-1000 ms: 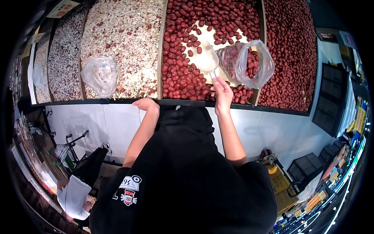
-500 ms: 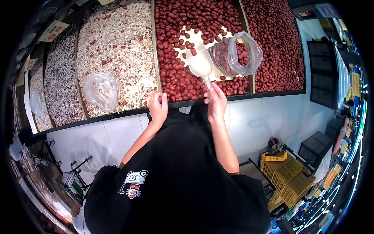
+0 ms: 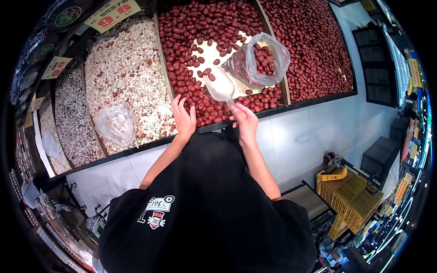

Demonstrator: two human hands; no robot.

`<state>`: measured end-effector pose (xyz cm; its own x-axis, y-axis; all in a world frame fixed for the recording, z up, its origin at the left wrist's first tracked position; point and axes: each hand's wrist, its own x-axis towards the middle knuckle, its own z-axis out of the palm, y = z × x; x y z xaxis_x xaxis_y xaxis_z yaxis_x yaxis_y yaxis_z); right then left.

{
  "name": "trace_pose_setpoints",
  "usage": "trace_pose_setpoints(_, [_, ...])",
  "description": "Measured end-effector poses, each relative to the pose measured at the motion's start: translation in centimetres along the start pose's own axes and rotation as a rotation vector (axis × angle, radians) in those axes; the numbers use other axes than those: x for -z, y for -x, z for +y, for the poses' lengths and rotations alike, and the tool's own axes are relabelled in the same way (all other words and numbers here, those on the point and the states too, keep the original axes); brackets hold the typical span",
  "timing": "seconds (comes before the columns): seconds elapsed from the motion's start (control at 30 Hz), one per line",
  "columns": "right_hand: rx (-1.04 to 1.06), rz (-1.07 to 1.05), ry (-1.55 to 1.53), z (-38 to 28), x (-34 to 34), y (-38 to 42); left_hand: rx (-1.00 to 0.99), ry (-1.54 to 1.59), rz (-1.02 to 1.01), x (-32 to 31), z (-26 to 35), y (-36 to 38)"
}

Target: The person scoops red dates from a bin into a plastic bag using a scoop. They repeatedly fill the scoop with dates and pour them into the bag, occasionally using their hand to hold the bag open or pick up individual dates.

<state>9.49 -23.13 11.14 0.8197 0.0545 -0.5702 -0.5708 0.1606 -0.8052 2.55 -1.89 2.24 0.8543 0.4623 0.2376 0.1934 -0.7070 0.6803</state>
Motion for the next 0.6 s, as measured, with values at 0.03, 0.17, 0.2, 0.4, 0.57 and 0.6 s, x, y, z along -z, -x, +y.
trace_pose_setpoints(0.03, [-0.002, 0.001, 0.031, 0.3, 0.4, -0.3, 0.001, -0.006, 0.006, 0.0, -0.2, 0.0])
trace_pose_setpoints(0.17, [-0.037, 0.001, 0.076, 0.1, 1.6, -1.2, 0.043, -0.051, 0.094, -0.6, -1.0, 0.4])
trace_pose_setpoints(0.2, [-0.038, -0.002, 0.104, 0.0, 2.0, -1.5, 0.057, -0.037, 0.099, -0.7, -1.0, 0.2])
trace_pose_setpoints(0.4, [-0.047, 0.002, 0.098, -0.3, 2.7, -2.4, 0.040, -0.037, 0.031, -0.2, -1.0, -0.9])
trace_pose_setpoints(0.57, [-0.099, -0.020, -0.036, -0.5, 2.8, -2.0, -0.057, -0.012, 0.059, 0.2, -1.5, -1.1])
trace_pose_setpoints(0.6, [-0.089, -0.036, -0.048, -0.8, 2.8, -1.8, -0.084, 0.015, 0.091, 0.3, -1.2, -1.3])
